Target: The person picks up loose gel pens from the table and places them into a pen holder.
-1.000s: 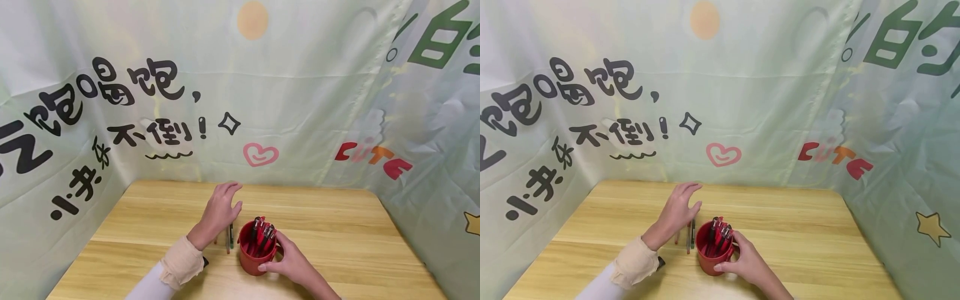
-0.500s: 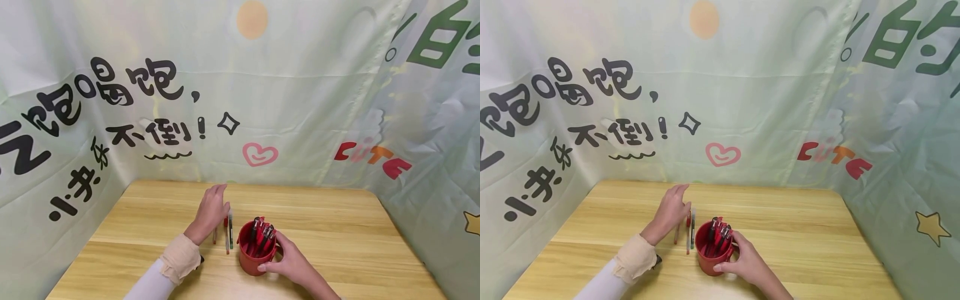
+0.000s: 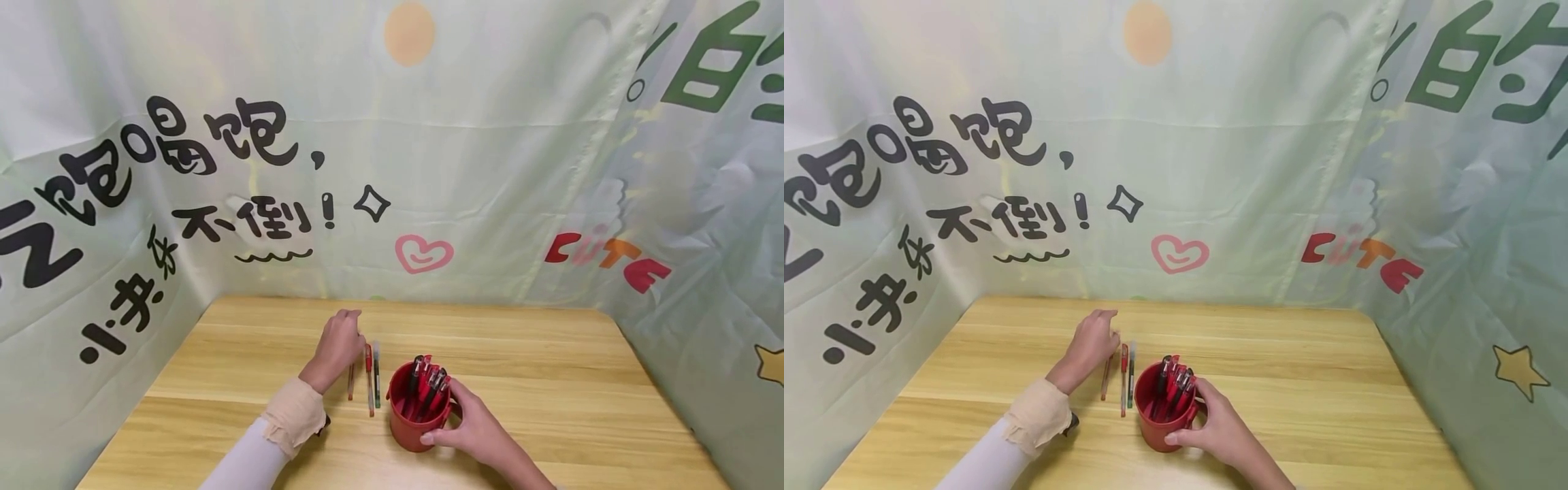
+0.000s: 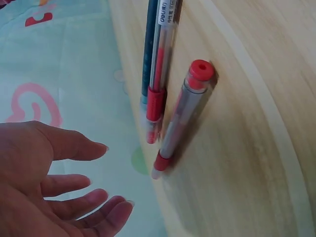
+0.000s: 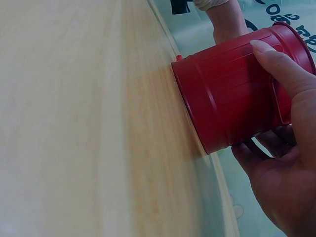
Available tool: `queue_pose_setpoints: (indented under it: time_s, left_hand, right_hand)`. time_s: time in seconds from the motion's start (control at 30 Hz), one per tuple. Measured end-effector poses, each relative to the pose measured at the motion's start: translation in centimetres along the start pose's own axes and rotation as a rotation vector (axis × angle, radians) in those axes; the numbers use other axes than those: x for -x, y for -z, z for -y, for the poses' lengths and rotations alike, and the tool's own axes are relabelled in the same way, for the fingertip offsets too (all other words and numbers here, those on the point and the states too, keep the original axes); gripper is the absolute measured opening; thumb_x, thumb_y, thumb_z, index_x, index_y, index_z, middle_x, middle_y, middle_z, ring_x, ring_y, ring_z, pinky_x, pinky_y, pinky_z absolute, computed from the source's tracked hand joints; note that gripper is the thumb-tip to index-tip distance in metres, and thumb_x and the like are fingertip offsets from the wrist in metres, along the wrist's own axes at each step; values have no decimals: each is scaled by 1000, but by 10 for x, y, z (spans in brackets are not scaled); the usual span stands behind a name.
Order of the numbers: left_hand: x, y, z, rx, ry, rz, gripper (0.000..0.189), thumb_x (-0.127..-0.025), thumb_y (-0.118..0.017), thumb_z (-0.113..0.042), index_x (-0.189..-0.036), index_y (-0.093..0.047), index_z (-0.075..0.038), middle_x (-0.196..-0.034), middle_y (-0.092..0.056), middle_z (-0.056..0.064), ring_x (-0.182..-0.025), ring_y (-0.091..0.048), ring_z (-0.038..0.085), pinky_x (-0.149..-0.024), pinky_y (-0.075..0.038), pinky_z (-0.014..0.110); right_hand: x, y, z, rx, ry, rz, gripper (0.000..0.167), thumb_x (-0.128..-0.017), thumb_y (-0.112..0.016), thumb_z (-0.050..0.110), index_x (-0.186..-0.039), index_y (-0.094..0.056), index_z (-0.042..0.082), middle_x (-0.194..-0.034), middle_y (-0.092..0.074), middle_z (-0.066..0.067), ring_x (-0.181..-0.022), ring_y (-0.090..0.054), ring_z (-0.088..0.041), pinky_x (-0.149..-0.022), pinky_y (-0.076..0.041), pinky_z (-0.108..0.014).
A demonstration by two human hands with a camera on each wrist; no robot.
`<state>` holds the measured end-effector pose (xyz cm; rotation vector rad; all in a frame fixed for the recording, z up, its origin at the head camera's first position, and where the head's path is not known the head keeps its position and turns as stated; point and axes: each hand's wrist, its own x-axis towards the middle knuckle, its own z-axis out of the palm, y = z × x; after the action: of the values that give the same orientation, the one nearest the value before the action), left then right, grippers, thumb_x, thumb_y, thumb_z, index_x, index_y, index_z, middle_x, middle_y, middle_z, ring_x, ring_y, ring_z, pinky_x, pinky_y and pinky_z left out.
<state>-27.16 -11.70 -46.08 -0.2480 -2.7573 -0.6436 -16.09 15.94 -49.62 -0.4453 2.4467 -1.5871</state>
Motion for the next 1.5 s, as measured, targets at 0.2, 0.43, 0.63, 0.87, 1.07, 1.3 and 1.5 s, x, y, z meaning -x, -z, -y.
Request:
queue_pose_setpoints:
  time_s: [0.2,0.43,0.63,0.87,1.07,1.3,1.5]
  left_hand:
    - [2,-5,5,-20,-8,39,43,-82,-66,8,-124,-68,9,-107,-72,25,-78,-64,25,-70,-58,38]
    - [2,-7,7,-57,4,92,6,-83,-70,3,-88,-66,3,-75,-59,10,-64,-46,17,-56,-44,32]
    - [2,-11,10,-54,19,126,24,-83,-67,3,-70,-50,-8,-69,-46,5,-64,-37,17,-56,-35,31]
    - [1,-15,13,-52,22,150,46,-82,-64,5,-56,-33,-16,-61,-26,-2,-61,-27,16,-53,-27,29]
    - [2,-14,13,-16,23,164,55,-82,-62,8,-52,-25,-19,-58,-13,-7,-56,-17,12,-49,-20,26]
    - [1,-15,15,-12,33,166,55,-80,-61,10,-54,-22,-20,-59,-12,-8,-54,-14,10,-48,-18,25]
    - [-1,-15,16,-18,8,166,57,-80,-59,11,-57,-19,-21,-60,-9,-7,-56,-10,10,-50,-16,26]
  right_hand:
    - [1,0,-1,-9,-3,4,93,-73,-95,35,-151,-47,18,-146,-62,-4,-143,-52,-31,-109,-45,-17]
    - [1,0,-1,-9,1,4,92,-73,-94,35,-151,-47,17,-145,-62,-5,-141,-53,-31,-107,-45,-15]
    - [1,0,-2,-4,14,3,91,-74,-94,35,-151,-47,19,-144,-63,-3,-141,-54,-30,-108,-45,-16]
    - [1,0,-2,-6,10,2,92,-74,-94,35,-151,-47,19,-145,-62,-3,-141,-54,-30,-108,-45,-16]
    - [2,1,-2,-11,6,2,92,-74,-94,34,-151,-47,19,-145,-62,-4,-140,-54,-30,-108,-45,-15]
    - [2,0,-2,-3,5,3,93,-74,-94,35,-152,-47,18,-146,-61,-5,-142,-52,-31,-110,-46,-19]
    - [1,-1,0,8,13,-6,93,-73,-94,36,-151,-47,17,-145,-61,-5,-142,-53,-31,-113,-47,-28]
